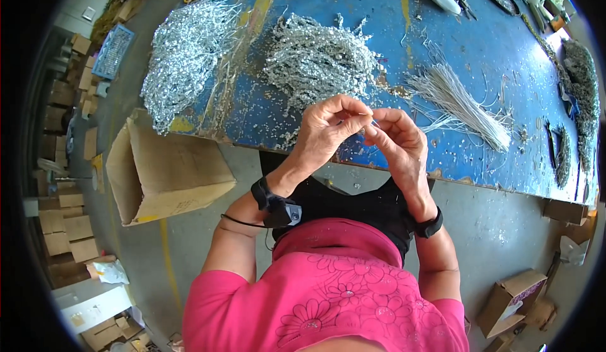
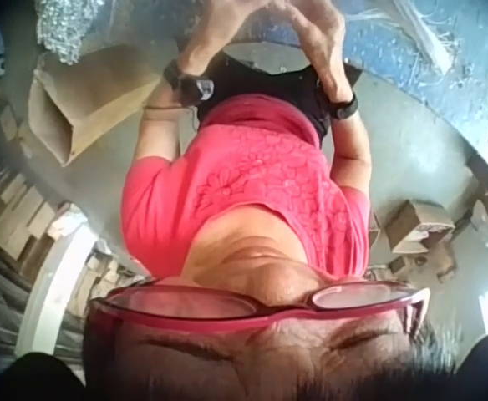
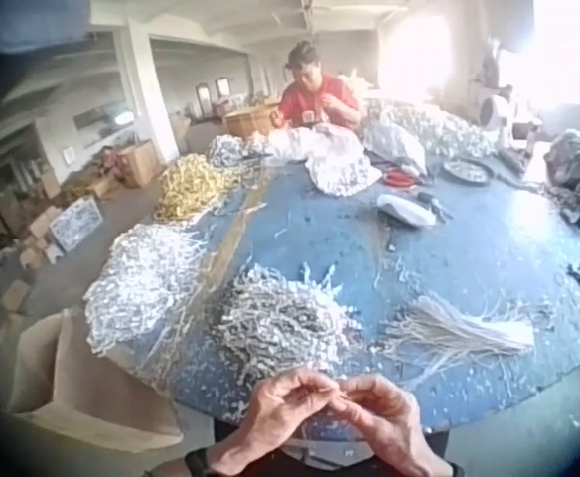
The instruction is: Assembling silver tinsel decorations by twisting and grouping individual strands by hand.
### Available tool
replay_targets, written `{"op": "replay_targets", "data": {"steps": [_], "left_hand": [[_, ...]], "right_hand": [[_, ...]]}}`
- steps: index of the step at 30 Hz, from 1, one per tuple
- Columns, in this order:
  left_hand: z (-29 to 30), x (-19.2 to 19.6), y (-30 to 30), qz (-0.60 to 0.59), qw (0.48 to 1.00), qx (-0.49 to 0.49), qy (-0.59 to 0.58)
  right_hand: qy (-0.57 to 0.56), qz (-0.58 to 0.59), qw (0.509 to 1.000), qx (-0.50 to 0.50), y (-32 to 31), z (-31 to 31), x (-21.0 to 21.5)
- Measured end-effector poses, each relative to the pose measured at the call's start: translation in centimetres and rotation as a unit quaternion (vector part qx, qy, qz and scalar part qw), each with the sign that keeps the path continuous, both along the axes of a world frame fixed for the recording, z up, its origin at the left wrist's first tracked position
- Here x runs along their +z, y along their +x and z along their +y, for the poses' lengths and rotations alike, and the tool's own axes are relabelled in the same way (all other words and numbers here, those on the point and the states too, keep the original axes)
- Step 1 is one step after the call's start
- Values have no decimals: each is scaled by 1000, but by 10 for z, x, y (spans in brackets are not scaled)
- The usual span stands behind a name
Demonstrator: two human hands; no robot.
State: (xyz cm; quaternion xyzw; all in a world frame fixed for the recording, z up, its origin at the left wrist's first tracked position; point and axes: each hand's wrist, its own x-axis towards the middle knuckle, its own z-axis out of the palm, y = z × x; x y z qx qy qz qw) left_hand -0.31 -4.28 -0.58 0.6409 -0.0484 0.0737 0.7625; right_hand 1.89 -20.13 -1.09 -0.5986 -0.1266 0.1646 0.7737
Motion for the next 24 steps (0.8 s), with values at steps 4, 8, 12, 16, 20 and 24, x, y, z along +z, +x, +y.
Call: {"op": "replay_targets", "data": {"steps": [4,8,12,16,20,24], "left_hand": [[0,-2,-11,57,997,-6,-42],[-2,-1,-12,51,998,10,-29],[-3,-4,-7,19,999,30,8],[-1,3,-8,10,998,43,50],[2,-5,-9,-36,993,42,100],[0,-4,-16,-18,991,37,129]], "right_hand": [[-167,-248,952,-66,-2,-6,6],[-135,-217,964,-77,-2,-8,2],[-120,-117,985,-46,-3,-9,2],[-171,-180,968,-47,2,-10,6],[-206,-216,954,-41,-1,-15,8],[-196,-163,967,-21,-6,-18,7]]}}
